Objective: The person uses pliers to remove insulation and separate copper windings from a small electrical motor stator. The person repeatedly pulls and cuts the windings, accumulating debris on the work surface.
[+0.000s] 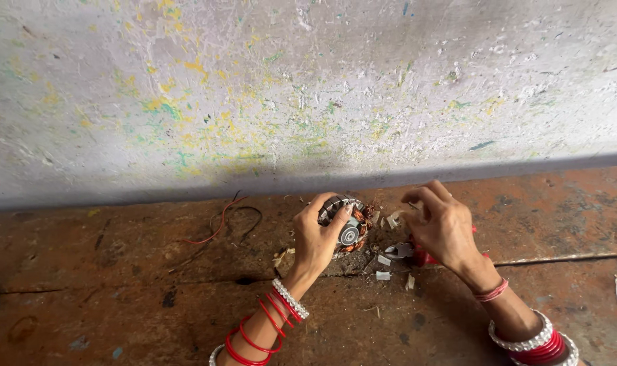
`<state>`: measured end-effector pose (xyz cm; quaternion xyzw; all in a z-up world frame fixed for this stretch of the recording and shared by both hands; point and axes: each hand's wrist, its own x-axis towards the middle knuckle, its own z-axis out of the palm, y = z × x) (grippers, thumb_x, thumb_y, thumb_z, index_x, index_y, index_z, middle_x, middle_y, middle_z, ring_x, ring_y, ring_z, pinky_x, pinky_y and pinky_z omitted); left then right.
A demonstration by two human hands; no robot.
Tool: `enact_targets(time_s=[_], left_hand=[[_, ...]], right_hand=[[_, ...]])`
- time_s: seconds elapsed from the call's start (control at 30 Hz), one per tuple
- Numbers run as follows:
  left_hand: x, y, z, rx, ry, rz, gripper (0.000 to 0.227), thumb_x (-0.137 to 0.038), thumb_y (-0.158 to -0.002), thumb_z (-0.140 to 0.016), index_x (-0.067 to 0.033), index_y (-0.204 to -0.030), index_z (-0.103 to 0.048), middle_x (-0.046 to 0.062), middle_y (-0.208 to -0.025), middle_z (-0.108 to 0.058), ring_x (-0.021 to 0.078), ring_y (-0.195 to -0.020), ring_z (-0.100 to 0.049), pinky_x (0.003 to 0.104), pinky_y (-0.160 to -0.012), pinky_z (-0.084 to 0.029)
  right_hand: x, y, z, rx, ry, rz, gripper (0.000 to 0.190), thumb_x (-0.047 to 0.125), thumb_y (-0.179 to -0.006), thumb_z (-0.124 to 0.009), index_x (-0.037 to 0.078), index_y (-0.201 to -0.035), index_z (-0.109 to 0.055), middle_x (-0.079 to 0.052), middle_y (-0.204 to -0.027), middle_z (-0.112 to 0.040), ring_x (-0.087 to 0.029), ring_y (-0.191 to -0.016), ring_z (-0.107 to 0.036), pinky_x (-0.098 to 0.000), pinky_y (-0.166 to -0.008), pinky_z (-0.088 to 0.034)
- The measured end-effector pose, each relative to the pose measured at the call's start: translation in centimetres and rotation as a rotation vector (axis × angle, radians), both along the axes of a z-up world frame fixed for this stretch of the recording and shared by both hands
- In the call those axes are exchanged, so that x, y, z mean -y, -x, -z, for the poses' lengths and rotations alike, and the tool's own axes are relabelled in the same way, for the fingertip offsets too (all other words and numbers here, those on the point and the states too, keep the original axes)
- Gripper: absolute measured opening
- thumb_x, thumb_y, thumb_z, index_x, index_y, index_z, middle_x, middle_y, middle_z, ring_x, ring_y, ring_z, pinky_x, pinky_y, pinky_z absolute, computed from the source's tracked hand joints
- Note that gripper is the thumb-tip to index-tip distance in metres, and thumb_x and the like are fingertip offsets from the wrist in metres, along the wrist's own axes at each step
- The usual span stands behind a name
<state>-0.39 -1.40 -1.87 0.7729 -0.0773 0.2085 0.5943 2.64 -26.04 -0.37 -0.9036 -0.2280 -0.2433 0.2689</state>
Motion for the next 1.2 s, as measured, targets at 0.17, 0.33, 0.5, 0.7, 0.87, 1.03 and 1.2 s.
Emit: enact_targets(time_s=[0.17,0.33,0.5,0.7,0.87,1.03,1.2], left_hand=[[0.0,0.0,-0.1,0.003,-0.018,-0.005,0.05,-0.043,-0.09,-0.068,0.0005,-0.114,-0.069,0.013,-0.089,-0.077,0.0209,-0.075,-0.078,0.031,-0.063,-0.064],[0.1,0.0,-0.2,0.008,-0.016,-0.004,0.045,-0.04,-0.09,-0.069,0.0004,-0.111,-0.07,0.013,-0.09,-0.076,0.0205,-0.076,-0.078,0.031,-0.064,-0.065],[0.0,0.1,-0.4,0.006,-0.016,-0.004,0.039,-0.035,-0.09,-0.07,-0.0011,-0.109,-0.071,0.011,-0.089,-0.077,0.0191,-0.076,-0.078,0.03,-0.065,-0.066],[0.1,0.3,-0.8,-0.004,-0.003,0.005,0.038,-0.034,-0.09,-0.071,-0.0008,-0.109,-0.071,0.01,-0.09,-0.077,0.0185,-0.077,-0.078,0.029,-0.066,-0.065],[0.1,0.4,-0.7,0.036,-0.017,-0.007,0.039,-0.035,-0.09,-0.071,-0.0004,-0.109,-0.071,0.011,-0.09,-0.077,0.0193,-0.077,-0.077,0.03,-0.067,-0.064],[-0.1,0.2,-0.5,0.029,-0.036,-0.011,0.042,-0.037,-0.091,-0.07,-0.0009,-0.11,-0.07,0.011,-0.091,-0.077,0.0199,-0.078,-0.078,0.03,-0.067,-0.065],[-0.1,0.2,-0.2,0.041,-0.037,-0.017,0.046,-0.041,-0.092,-0.068,-0.0002,-0.112,-0.07,0.013,-0.09,-0.077,0.0209,-0.077,-0.078,0.032,-0.066,-0.064]], right_hand=[[-2.4,1.8,-0.7,0.086,-0.11,-0.365,0.023,-0.001,-0.086,-0.07,0.01,-0.106,-0.074,-0.004,-0.102,-0.068,-0.011,-0.07,-0.063,-0.0254,-0.054,-0.057],[-3.7,2.2,-1.5,0.127,0.141,-0.387,0.035,0.003,-0.08,-0.071,0.014,-0.114,-0.076,-0.008,-0.108,-0.065,-0.017,-0.072,-0.065,-0.0287,-0.053,-0.06],[-4.3,2.4,-2.4,0.192,0.306,-0.341,0.035,0.012,-0.082,-0.072,0.018,-0.117,-0.074,-0.007,-0.108,-0.064,-0.02,-0.079,-0.065,-0.0321,-0.059,-0.06],[-4.7,2.8,-2.7,0.287,0.29,-0.341,0.022,0.015,-0.081,-0.071,0.01,-0.103,-0.073,-0.003,-0.11,-0.064,-0.019,-0.089,-0.063,-0.0316,-0.061,-0.057],[-4.7,2.6,-1.9,0.331,0.411,-0.276,0.023,0.011,-0.079,-0.071,0.01,-0.103,-0.072,-0.004,-0.102,-0.061,-0.02,-0.087,-0.061,-0.0329,-0.064,-0.058],[-3.8,2.0,-0.2,0.312,0.234,-0.208,0.021,0.006,-0.083,-0.07,0.008,-0.104,-0.073,-0.006,-0.095,-0.062,-0.018,-0.079,-0.062,-0.0285,-0.056,-0.057],[-2.7,1.0,0.6,-0.044,-0.299,-0.099,0.017,0.022,-0.09,-0.073,0.007,-0.098,-0.073,-0.004,-0.087,-0.066,-0.011,-0.056,-0.06,-0.0257,-0.043,-0.051]])
